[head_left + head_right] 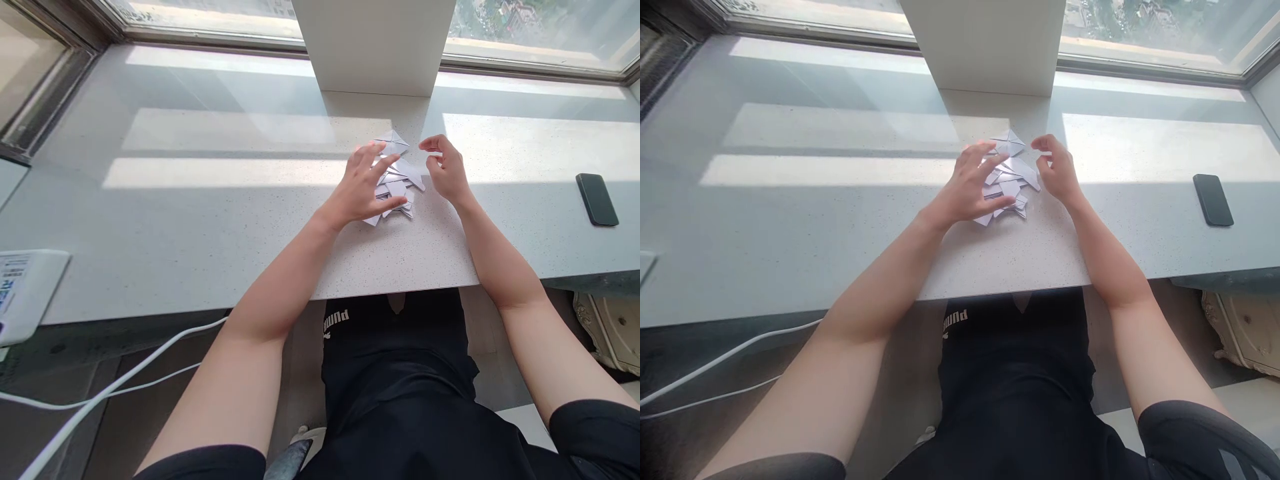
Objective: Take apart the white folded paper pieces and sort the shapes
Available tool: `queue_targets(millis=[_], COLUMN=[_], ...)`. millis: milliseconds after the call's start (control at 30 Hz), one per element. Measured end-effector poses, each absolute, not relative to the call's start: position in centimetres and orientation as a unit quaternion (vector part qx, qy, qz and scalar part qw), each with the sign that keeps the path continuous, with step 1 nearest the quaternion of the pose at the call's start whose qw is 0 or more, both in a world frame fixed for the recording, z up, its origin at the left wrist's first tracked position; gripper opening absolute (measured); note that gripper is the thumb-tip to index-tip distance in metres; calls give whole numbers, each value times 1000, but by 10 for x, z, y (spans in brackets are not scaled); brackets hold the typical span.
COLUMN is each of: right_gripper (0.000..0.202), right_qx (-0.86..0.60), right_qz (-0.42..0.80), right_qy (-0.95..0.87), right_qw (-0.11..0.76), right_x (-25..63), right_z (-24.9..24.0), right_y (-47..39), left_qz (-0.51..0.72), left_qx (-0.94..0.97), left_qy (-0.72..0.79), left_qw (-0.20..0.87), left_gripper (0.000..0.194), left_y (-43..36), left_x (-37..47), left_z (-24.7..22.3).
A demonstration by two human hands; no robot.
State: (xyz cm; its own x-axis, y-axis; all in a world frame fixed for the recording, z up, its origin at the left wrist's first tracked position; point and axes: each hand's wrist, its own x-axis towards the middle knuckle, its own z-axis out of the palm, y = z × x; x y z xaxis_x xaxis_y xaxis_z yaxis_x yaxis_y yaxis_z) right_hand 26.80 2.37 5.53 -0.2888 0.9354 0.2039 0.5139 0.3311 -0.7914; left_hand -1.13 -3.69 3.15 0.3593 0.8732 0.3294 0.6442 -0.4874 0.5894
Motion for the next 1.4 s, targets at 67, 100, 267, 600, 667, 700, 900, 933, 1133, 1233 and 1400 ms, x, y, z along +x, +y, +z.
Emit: queue_targets(millis=[67, 100, 267, 600, 667, 700, 900, 933, 1133, 1233, 1400], right_gripper=[62, 65, 76, 77, 75, 75, 79, 79, 75, 76, 82], right_qx=[-498, -497, -450, -437, -441, -442, -424, -418, -441, -466, -482], right_qz=[295, 288, 266, 350, 362, 359, 326, 324, 253, 230, 225], right_qy=[-746, -753, -808, -794, -786, -784, -805, -808, -791, -778, -778], right_qw=[330, 321, 271, 237, 241, 248, 257, 258, 340, 353, 333], right_x=[271, 271, 258, 237, 242, 244, 254, 255, 261, 261, 260], right_z=[41, 34, 16, 47, 49, 49, 38, 36, 32, 33, 37], right_y=[30, 32, 51, 38, 31, 29, 32, 33, 42, 45, 42], left_qz=[265, 253, 250, 259, 258, 257, 218, 201, 146, 143, 155], left_qx=[828, 831, 815, 794, 797, 799, 816, 819, 839, 844, 813], left_qy=[462, 464, 493, 516, 510, 507, 512, 518, 514, 506, 550], left_qw=[176, 175, 174, 191, 194, 195, 154, 141, 106, 106, 114], left_gripper=[131, 135, 152, 167, 163, 160, 147, 146, 125, 95, 69], left_y=[-40, -40, -37, -37, -37, -37, -48, -53, -73, -70, -49], left_x=[-2, 2, 11, 2, 2, 3, 11, 15, 48, 59, 47], left_z=[24, 20, 7, 1, 4, 6, 20, 23, 29, 28, 25])
